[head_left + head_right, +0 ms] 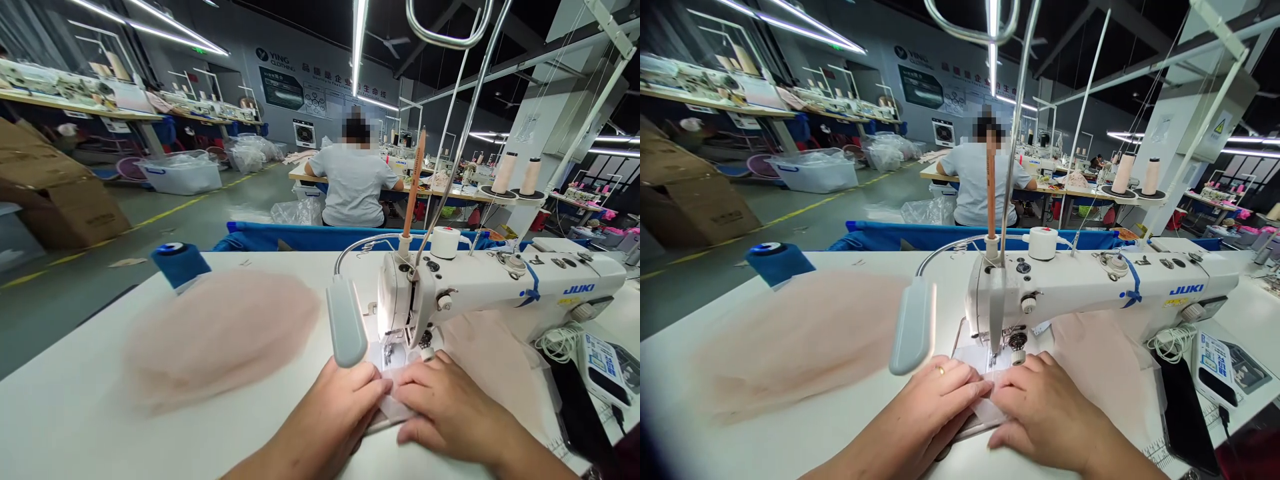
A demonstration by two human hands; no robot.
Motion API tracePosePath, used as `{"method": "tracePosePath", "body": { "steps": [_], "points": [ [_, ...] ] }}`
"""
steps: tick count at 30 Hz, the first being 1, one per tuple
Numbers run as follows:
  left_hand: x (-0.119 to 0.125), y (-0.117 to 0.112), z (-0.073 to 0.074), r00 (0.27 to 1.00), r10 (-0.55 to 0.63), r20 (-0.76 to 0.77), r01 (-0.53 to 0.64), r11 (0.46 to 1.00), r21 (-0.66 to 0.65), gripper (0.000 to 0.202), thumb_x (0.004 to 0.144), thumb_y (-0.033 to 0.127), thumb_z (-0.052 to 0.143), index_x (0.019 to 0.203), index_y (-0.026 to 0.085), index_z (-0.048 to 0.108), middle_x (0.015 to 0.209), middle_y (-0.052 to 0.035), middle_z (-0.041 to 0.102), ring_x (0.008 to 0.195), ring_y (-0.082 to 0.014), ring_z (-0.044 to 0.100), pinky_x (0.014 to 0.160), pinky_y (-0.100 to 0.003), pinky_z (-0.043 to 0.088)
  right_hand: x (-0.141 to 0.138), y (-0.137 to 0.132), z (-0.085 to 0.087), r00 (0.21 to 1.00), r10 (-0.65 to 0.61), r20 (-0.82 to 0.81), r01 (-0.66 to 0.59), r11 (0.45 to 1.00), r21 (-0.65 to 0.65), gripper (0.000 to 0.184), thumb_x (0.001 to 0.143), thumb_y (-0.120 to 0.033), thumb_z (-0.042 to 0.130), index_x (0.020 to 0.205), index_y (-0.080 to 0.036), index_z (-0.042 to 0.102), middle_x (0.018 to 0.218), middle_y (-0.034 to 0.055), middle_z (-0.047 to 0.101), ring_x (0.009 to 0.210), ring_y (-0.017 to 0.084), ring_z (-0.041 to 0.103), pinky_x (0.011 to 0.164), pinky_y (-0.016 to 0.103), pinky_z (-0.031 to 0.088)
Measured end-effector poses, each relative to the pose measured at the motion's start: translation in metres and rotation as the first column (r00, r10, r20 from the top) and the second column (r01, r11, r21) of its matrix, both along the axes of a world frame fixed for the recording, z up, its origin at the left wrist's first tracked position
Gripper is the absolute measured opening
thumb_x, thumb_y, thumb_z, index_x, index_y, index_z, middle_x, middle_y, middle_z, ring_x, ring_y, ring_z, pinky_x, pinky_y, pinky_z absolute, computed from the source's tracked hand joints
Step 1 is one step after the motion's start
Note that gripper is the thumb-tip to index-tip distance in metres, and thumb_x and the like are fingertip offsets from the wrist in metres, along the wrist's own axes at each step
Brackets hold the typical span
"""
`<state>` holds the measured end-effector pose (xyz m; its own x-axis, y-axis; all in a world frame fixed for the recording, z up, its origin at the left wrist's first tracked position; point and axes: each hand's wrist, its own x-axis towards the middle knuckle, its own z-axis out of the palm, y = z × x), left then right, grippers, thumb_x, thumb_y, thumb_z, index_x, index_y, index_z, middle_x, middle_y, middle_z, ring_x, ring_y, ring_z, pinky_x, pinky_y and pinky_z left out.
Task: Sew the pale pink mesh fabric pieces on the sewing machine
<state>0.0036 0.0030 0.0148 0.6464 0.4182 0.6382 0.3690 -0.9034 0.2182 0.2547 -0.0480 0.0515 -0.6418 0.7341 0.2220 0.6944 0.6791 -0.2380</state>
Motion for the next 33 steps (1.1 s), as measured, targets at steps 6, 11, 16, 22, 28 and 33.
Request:
{"method": "tracePosePath", "body": {
  "steps": [6,11,16,22,28,33],
  "points": [
    [0.005,0.003,0.011,1.000,0.013,0.012,-0.011,0.986,-0.167,0.035,0.101,0.011,0.041,0.105,0.026,0.072,0.092,-0.0053,0.070,0.081,-0.0244,0.062,0.075,-0.035,0.046,-0.005,0.007,-0.008,0.973,-0.095,-0.209,0.111,0.992,0.065,0.013,0.112,-0.021,0.060,0.102,-0.022,0.069,0.100,0.0046,0.076,0.094,0.024,0.065,0.086,0.036,0.050],
    [0.011,0.006,0.014,0.998,0.048,0.038,-0.037,0.967,-0.253,0.021,0.097,0.017,0.054,0.080,0.023,0.065,0.086,-0.0029,0.067,0.079,-0.0222,0.061,0.072,-0.033,0.046,-0.008,0.009,-0.004,0.925,-0.160,-0.343,0.169,0.986,-0.003,0.028,0.117,-0.026,0.050,0.097,-0.023,0.070,0.098,0.0055,0.076,0.093,0.023,0.067,0.085,0.034,0.053],
    [0.012,0.008,0.011,0.996,0.038,0.078,-0.021,0.978,-0.209,0.025,0.100,0.018,0.055,0.079,0.023,0.068,0.082,-0.0025,0.064,0.079,-0.0229,0.059,0.071,-0.034,0.042,-0.010,0.009,-0.005,0.927,-0.139,-0.348,0.150,0.989,0.006,0.035,0.119,-0.031,0.044,0.093,-0.023,0.068,0.091,0.0053,0.074,0.089,0.023,0.066,0.085,0.035,0.052],
    [0.003,-0.006,0.006,0.999,-0.015,0.033,0.017,0.998,-0.067,0.030,0.098,0.003,0.047,0.086,0.023,0.067,0.092,-0.0019,0.072,0.084,-0.0233,0.061,0.082,-0.040,0.037,-0.004,0.002,0.001,0.994,0.056,-0.096,-0.054,0.998,0.020,0.035,0.115,-0.040,0.058,0.085,-0.023,0.057,0.090,0.0010,0.071,0.089,0.021,0.062,0.088,0.036,0.045],
    [-0.003,-0.016,-0.003,1.000,-0.015,0.004,0.015,1.000,0.023,0.030,0.096,0.001,0.046,0.089,0.024,0.063,0.086,0.0010,0.074,0.075,-0.0215,0.059,0.082,-0.042,0.031,-0.001,-0.004,0.004,0.999,0.031,-0.017,-0.031,0.999,0.036,0.039,0.109,-0.050,0.072,0.086,-0.023,0.056,0.093,-0.0006,0.072,0.091,0.021,0.059,0.087,0.036,0.040],
    [0.000,-0.009,0.005,1.000,-0.019,0.011,0.018,0.997,0.069,0.031,0.101,0.002,0.044,0.088,0.023,0.062,0.085,0.0024,0.074,0.069,-0.0193,0.060,0.080,-0.042,0.031,-0.002,-0.002,0.002,1.000,-0.006,0.004,0.006,1.000,0.020,0.037,0.107,-0.051,0.075,0.088,-0.022,0.060,0.096,0.0010,0.074,0.093,0.023,0.060,0.086,0.037,0.039]
  ]
}}
